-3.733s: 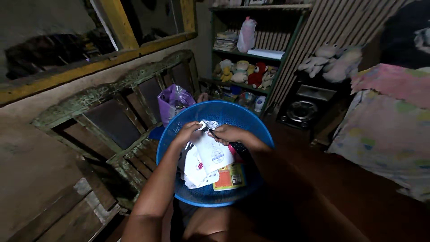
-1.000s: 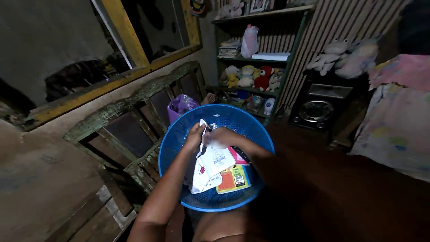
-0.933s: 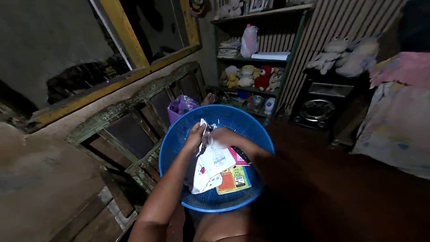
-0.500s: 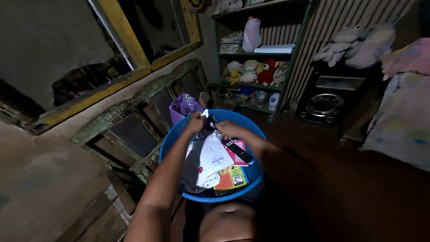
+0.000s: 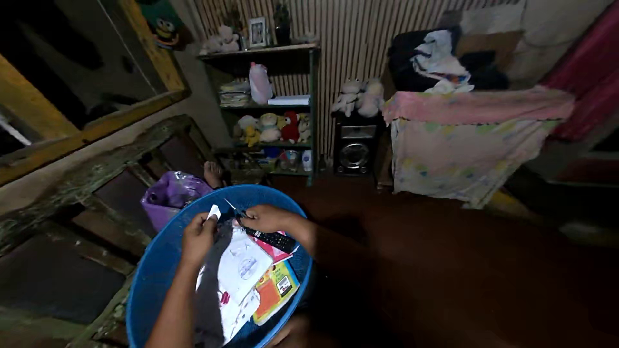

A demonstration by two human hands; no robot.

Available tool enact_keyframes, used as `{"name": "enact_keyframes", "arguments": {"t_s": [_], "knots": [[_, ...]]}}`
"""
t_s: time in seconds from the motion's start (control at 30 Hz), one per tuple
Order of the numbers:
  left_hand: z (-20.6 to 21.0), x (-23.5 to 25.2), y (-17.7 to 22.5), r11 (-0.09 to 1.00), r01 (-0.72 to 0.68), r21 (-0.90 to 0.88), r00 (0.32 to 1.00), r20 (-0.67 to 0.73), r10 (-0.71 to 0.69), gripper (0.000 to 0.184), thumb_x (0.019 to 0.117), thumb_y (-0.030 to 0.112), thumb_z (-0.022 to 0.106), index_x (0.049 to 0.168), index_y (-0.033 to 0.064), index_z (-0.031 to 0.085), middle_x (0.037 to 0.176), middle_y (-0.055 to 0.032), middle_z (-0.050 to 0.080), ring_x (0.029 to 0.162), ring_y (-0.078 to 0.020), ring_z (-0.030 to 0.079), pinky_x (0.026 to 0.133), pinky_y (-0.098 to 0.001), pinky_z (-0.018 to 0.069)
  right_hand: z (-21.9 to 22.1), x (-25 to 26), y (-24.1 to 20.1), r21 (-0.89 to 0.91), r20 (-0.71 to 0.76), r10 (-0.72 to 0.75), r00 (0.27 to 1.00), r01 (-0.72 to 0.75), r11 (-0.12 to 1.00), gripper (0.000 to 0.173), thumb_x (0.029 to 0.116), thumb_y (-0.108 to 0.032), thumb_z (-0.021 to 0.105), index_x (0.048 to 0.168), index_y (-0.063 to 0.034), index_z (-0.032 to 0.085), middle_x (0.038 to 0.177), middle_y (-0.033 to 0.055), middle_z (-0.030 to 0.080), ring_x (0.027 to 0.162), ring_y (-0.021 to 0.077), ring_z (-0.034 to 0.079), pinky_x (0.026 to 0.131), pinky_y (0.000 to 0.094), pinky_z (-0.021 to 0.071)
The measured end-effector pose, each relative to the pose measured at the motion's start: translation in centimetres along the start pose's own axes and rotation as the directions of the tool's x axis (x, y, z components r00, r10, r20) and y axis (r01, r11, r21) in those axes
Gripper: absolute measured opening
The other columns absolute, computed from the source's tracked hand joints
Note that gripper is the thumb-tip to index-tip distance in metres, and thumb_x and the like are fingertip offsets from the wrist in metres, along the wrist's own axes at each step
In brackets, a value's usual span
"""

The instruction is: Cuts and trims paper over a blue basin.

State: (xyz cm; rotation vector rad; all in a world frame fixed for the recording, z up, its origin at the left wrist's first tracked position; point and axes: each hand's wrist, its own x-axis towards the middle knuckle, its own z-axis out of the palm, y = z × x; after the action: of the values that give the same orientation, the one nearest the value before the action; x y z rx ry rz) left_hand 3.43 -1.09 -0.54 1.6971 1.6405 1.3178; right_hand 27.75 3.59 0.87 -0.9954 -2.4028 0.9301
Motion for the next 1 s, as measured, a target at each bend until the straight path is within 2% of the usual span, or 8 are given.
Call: {"name": "enact_keyframes", "arguments": {"t_s": [0.13,0.33,0.47,0.53,0.6,0.73,0.87,1.0], "knots": [[-0.7,-1.0,2.0,0.995,-0.068,-0.076,0.998,-0.001,0.068,0.024,0.1054,0.028,0.054,0.11,0.0056,0.064,0.078,-0.004,0.066,0.058,-0.0135,0.059,0.051,-0.0305,0.051,0.1,-0.2,-0.1,-0.035,0.014,-0.027,1.0,0.027,0.999,0.054,0.1009,-0.056,0.053,0.093,-0.0034,0.062,0.083,0.0127,0.061,0.077,0.0275,0.062,0.07,0.0526,0.052],[0.2,-0.7,1.8,0.989,-0.083,-0.124,0.993,-0.089,0.072,0.025,0.1069,0.026,0.052,0.11,0.0038,0.063,0.077,-0.0039,0.065,0.06,-0.0134,0.061,0.053,-0.0318,0.0541,0.3,-0.4,0.2,-0.009,-0.039,-0.118,0.992,0.117,0.993,0.05,0.0968,-0.054,0.062,0.101,-0.0035,0.065,0.103,0.0134,0.063,0.094,0.0253,0.063,0.084,0.0474,0.0531],[1.0,0.1,1.5,0.983,-0.07,-0.169,0.992,-0.115,0.051,0.027,0.1085,0.029,0.048,0.105,0.0047,0.06,0.073,-0.0021,0.061,0.057,-0.0132,0.059,0.052,-0.0314,0.0522,0.2,-1.3,1.3,-0.007,-0.041,-0.09,0.995,0.09,0.996,0.053,0.0977,-0.056,0.06,0.097,-0.0033,0.064,0.091,0.0124,0.062,0.084,0.0252,0.062,0.076,0.0482,0.0533],[1.5,0.5,2.2,0.982,-0.079,-0.17,0.995,-0.076,0.067,0.027,0.1089,0.028,0.048,0.109,0.0041,0.061,0.076,-0.0037,0.064,0.059,-0.0147,0.06,0.053,-0.0329,0.0537,0.0,-1.7,2.3,0.002,-0.034,-0.064,0.997,0.064,0.998,0.053,0.0982,-0.056,0.06,0.094,-0.0031,0.062,0.083,0.0112,0.061,0.075,0.0242,0.061,0.07,0.0474,0.0526],[2.0,0.6,3.0,0.987,-0.093,-0.134,0.996,-0.021,0.091,0.03,0.1091,0.029,0.048,0.116,0.0026,0.061,0.084,-0.0059,0.069,0.065,-0.0159,0.065,0.059,-0.0354,0.0582,0.0,-2.0,3.3,0.008,-0.033,-0.056,0.998,0.056,0.998,0.052,0.0976,-0.054,0.062,0.092,-0.0027,0.062,0.08,0.011,0.061,0.073,0.0238,0.061,0.069,0.0469,0.0528],[2.8,-0.1,3.1,0.988,-0.152,0.0,0.988,0.021,0.152,0.031,0.1075,0.031,0.05,0.113,0.0054,0.066,0.092,-0.0064,0.071,0.078,-0.0159,0.069,0.073,-0.0395,0.0607,0.1,-2.4,4.0,0.035,-0.045,-0.079,0.996,0.081,0.996,0.049,0.0948,-0.052,0.067,0.087,-0.004,0.061,0.076,0.008,0.058,0.068,0.0195,0.058,0.065,0.0424,0.0511],[2.2,-0.5,2.0,0.981,-0.193,0.033,0.98,-0.037,0.194,0.028,0.1062,0.031,0.054,0.112,0.006,0.067,0.087,-0.0048,0.07,0.072,-0.0144,0.068,0.066,-0.0364,0.06,-0.2,-1.5,2.8,0.036,-0.028,-0.073,0.997,0.074,0.997,0.049,0.0944,-0.053,0.067,0.091,-0.0037,0.063,0.078,0.0089,0.061,0.07,0.0202,0.06,0.067,0.0431,0.0525],[1.2,-1.0,1.3,0.991,-0.132,-0.021,0.986,-0.101,0.13,0.027,0.1063,0.027,0.053,0.112,0.004,0.065,0.084,-0.0048,0.069,0.067,-0.0142,0.066,0.059,-0.0344,0.0583,-0.3,-0.3,1.3,-0.015,0.011,-0.068,0.998,0.068,0.998,0.05,0.0955,-0.054,0.065,0.093,-0.0033,0.064,0.081,0.0102,0.061,0.074,0.0222,0.06,0.069,0.0453,0.0523]]}}
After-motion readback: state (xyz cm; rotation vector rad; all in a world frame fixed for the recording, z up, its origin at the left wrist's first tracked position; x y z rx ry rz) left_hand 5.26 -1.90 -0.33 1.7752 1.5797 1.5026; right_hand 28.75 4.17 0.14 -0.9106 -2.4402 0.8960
